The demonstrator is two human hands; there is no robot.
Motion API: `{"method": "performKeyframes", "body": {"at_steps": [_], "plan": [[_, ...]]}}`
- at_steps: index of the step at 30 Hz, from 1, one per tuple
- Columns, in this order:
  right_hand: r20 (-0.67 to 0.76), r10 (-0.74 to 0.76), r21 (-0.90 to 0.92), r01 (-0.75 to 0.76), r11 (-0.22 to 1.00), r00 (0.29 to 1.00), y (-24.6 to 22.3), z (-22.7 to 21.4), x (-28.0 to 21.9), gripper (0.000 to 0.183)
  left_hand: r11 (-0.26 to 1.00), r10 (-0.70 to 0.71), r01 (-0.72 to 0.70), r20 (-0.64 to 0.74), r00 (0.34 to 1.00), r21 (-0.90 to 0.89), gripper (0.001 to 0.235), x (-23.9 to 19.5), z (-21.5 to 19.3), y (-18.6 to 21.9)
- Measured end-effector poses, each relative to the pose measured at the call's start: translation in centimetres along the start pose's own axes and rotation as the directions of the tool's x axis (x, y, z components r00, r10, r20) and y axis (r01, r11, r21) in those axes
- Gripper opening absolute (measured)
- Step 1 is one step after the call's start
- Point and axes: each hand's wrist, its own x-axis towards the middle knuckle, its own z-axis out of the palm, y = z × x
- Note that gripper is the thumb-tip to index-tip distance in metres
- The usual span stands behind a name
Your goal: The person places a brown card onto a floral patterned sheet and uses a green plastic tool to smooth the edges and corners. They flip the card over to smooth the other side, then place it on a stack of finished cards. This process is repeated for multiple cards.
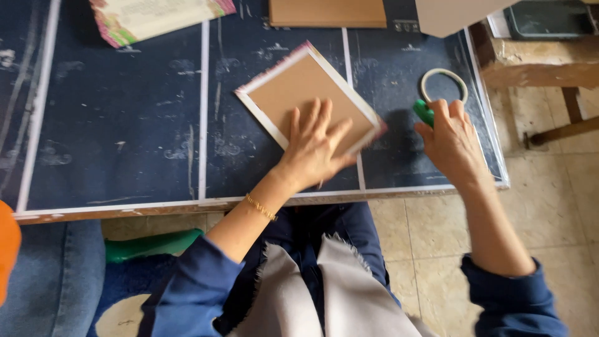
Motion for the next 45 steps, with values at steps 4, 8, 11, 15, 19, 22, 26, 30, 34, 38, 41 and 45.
{"method": "performKeyframes", "body": {"at_steps": [4, 8, 11, 15, 19, 22, 26, 30, 34, 38, 41, 45], "plan": [[-0.298, -0.32, 0.186, 0.383, 0.905, 0.899, -5.8, 1.6, -2.1, 0.023, 0.994, -0.112, 0.111, -0.061, 0.992, -0.018, 0.07, 1.8, 0.7, -0.1], [-0.271, -0.359, 0.073, 0.391, 0.918, 0.893, -4.0, 3.4, 0.3, 0.028, 0.997, -0.078, 0.076, -0.123, 0.989, -0.024, 0.069, 1.9, 2.1, -0.9], [-0.301, -0.301, 0.175, 0.363, 0.915, 0.905, -4.2, 3.4, 1.4, 0.034, 0.996, -0.087, 0.085, -0.128, 0.988, -0.023, 0.071, 1.7, 2.2, -0.9], [-0.308, -0.282, 0.093, 0.323, 0.942, 0.909, -6.7, 3.3, -1.5, 0.036, 0.997, -0.035, 0.024, -0.165, 0.986, -0.067, 0.067, 1.1, 1.9, -1.6], [-0.304, -0.284, 0.052, 0.313, 0.948, 0.909, -3.8, 3.2, 0.6, 0.04, 0.995, 0.027, -0.038, -0.12, 0.992, -0.088, 0.063, -3.0, -1.1, -1.2], [-0.351, -0.218, 0.028, 0.243, 0.97, 0.911, -5.1, 2.5, 1.7, 0.039, 0.995, -0.025, 0.01, -0.143, 0.989, -0.101, 0.057, -3.6, -0.7, -0.8], [-0.292, -0.264, 0.023, 0.282, 0.959, 0.919, -10.2, 2.0, -3.3, 0.019, 0.995, -0.012, -0.005, -0.168, 0.986, -0.103, 0.057, -3.6, -0.6, -0.9], [-0.315, -0.267, 0.015, 0.286, 0.958, 0.911, -5.6, 3.1, -1.5, 0.037, 0.999, 0.008, -0.017, -0.174, 0.985, -0.047, 0.057, -4.1, -0.3, -0.7], [-0.373, -0.136, -0.102, 0.105, 0.989, 0.918, -5.6, 2.5, 0.6, 0.041, 1.0, -0.011, 0.007, -0.161, 0.987, -0.028, 0.044, -3.7, -0.2, -0.8], [-0.308, -0.242, -0.155, 0.202, 0.967, 0.92, -11.1, 2.6, -5.0, 0.037, 0.996, -0.046, 0.035, -0.131, 0.99, -0.081, 0.049, -3.8, 1.6, -2.1], [-0.29, -0.362, -0.024, 0.372, 0.928, 0.886, -11.0, 2.5, -4.9, 0.034, 1.0, -0.022, 0.022, -0.175, 0.984, -0.003, 0.049, -3.6, 1.6, -2.4], [-0.331, -0.234, -0.086, 0.217, 0.972, 0.914, -6.6, 2.4, -0.7, 0.03, 1.0, 0.019, -0.019, -0.183, 0.983, 0.002, 0.054, -3.6, 1.7, -2.8]]}}
